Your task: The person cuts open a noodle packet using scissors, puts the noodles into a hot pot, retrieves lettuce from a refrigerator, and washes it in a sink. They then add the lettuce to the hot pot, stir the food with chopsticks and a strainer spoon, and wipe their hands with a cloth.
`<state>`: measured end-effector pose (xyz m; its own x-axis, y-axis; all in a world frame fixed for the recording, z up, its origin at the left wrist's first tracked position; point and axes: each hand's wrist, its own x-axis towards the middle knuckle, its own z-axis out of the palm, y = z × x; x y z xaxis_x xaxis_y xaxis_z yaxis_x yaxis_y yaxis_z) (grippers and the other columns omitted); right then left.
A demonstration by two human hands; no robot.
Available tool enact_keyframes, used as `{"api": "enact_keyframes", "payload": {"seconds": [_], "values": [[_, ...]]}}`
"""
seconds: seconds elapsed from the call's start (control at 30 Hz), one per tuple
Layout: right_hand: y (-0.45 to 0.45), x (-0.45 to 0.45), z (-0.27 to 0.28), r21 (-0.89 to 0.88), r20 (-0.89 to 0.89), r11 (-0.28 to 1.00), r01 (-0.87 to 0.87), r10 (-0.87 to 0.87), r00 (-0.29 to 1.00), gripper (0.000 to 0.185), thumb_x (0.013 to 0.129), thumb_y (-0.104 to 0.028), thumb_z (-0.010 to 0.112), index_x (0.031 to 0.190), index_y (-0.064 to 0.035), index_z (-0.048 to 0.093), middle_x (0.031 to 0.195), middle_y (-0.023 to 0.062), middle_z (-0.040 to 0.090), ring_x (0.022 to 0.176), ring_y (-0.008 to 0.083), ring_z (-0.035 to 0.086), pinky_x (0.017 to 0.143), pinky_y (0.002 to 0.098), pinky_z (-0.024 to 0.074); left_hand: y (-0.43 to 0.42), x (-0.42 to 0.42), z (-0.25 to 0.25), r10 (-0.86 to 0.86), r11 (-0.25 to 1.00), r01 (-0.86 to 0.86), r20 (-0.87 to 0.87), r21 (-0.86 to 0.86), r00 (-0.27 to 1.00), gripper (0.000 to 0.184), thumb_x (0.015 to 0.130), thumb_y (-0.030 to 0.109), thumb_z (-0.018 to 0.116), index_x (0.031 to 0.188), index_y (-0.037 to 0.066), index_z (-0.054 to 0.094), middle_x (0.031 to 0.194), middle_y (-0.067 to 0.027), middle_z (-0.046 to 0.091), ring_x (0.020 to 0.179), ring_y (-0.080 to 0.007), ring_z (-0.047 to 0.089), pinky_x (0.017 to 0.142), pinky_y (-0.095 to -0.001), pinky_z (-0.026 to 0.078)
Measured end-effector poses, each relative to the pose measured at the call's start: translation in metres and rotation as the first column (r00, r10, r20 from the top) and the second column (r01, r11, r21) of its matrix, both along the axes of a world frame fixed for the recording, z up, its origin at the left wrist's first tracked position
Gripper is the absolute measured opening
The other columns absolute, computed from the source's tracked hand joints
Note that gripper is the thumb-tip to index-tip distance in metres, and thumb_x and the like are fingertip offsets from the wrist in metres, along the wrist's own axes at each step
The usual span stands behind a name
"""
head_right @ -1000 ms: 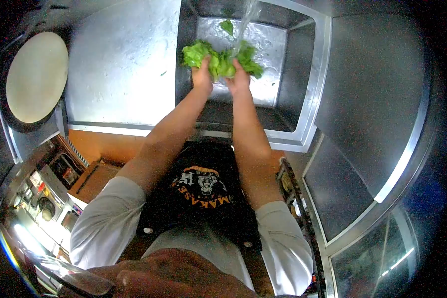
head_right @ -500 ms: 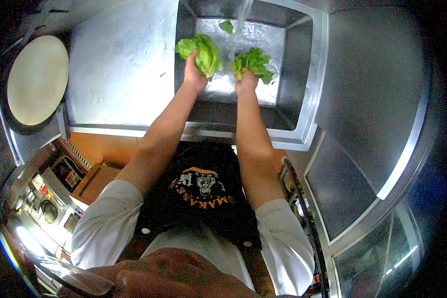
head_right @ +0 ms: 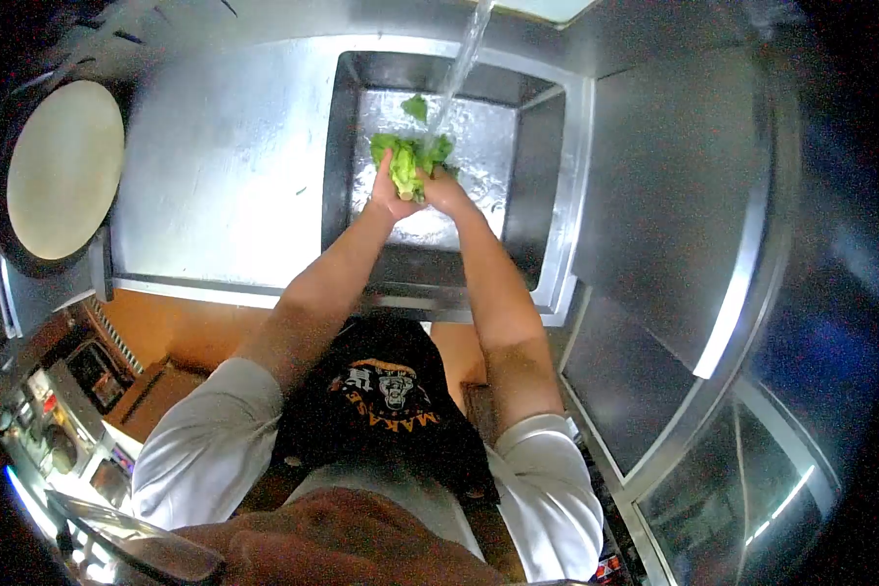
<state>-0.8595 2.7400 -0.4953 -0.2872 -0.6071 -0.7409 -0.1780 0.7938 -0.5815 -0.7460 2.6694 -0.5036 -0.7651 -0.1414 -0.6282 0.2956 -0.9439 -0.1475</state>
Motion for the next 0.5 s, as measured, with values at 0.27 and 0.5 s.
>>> {"api": "enact_keyframes", "payload": {"seconds": [0.27,0.5], "values": [[0.009,-0.031,0.087,-0.199,-0.445,0.929,-0.312,0.198,0.874,0.065,0.085,-0.027,0.057,0.141,-0.0054,0.033,0.138,0.0206,0.043,0.128,0.0321,0.042,0.107,0.0345,0.0315,-0.003,-0.057,0.007,0.135,0.988,-0.147,-0.223,-0.037,0.965,0.061,0.084,0.066,0.046,0.118,0.018,0.057,0.115,-0.0084,0.060,0.103,-0.0296,0.055,0.088,-0.0469,0.043],[-0.066,-0.112,0.282,-0.265,-0.858,0.898,-0.351,-0.053,0.511,0.034,0.088,-0.030,0.052,0.110,-0.0074,0.063,0.106,0.0190,0.064,0.099,0.0334,0.062,0.084,0.0425,0.0483,-0.014,-0.047,0.027,0.135,0.982,-0.154,0.160,0.112,0.978,0.062,0.081,0.072,0.043,0.113,0.022,0.058,0.109,-0.0028,0.060,0.093,-0.0240,0.055,0.076,-0.0380,0.044]]}}
